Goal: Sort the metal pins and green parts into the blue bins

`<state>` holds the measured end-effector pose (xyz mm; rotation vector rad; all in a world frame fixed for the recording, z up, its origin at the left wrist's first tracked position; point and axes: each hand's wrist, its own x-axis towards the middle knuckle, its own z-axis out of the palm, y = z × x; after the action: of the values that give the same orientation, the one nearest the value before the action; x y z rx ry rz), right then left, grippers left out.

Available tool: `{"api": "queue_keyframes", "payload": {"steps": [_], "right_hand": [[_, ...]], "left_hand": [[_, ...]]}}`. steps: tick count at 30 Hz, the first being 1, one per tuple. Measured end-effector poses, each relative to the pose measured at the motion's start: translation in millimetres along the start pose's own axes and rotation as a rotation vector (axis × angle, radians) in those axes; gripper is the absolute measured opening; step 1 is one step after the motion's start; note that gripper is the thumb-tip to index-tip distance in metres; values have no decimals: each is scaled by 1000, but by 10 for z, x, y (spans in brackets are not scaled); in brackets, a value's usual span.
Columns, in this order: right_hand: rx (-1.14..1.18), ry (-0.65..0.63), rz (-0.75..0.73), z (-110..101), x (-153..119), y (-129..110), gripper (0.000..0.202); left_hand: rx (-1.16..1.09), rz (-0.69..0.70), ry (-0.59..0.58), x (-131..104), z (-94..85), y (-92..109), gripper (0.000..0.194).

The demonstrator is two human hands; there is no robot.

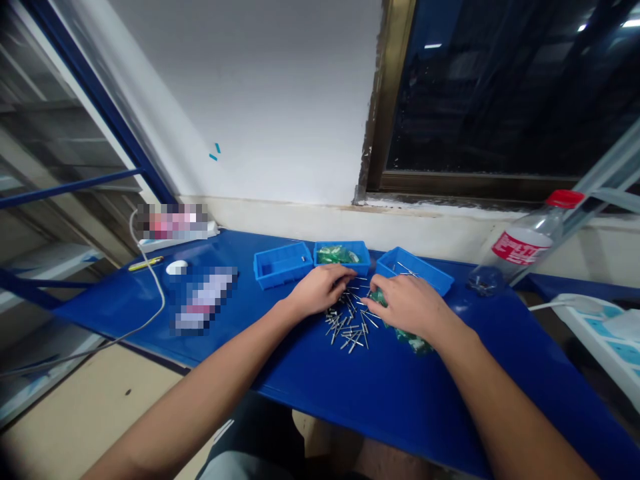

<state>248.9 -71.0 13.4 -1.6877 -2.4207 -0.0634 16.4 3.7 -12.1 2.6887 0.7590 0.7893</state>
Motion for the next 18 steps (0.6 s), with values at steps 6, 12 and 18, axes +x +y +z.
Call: {"api": "queue_keyframes", "payload": {"steps": [6,12,18], "right_hand": [[3,-23,9,40,-3,4,21],[-31,60,40,96,6,53,20],[-54,58,18,156,20,58,24]], "left_hand": [[-9,9,6,2,23,-11,32],[-27,37,1,9,4,15,30],[-37,28,-5,8,3,22,31]]}}
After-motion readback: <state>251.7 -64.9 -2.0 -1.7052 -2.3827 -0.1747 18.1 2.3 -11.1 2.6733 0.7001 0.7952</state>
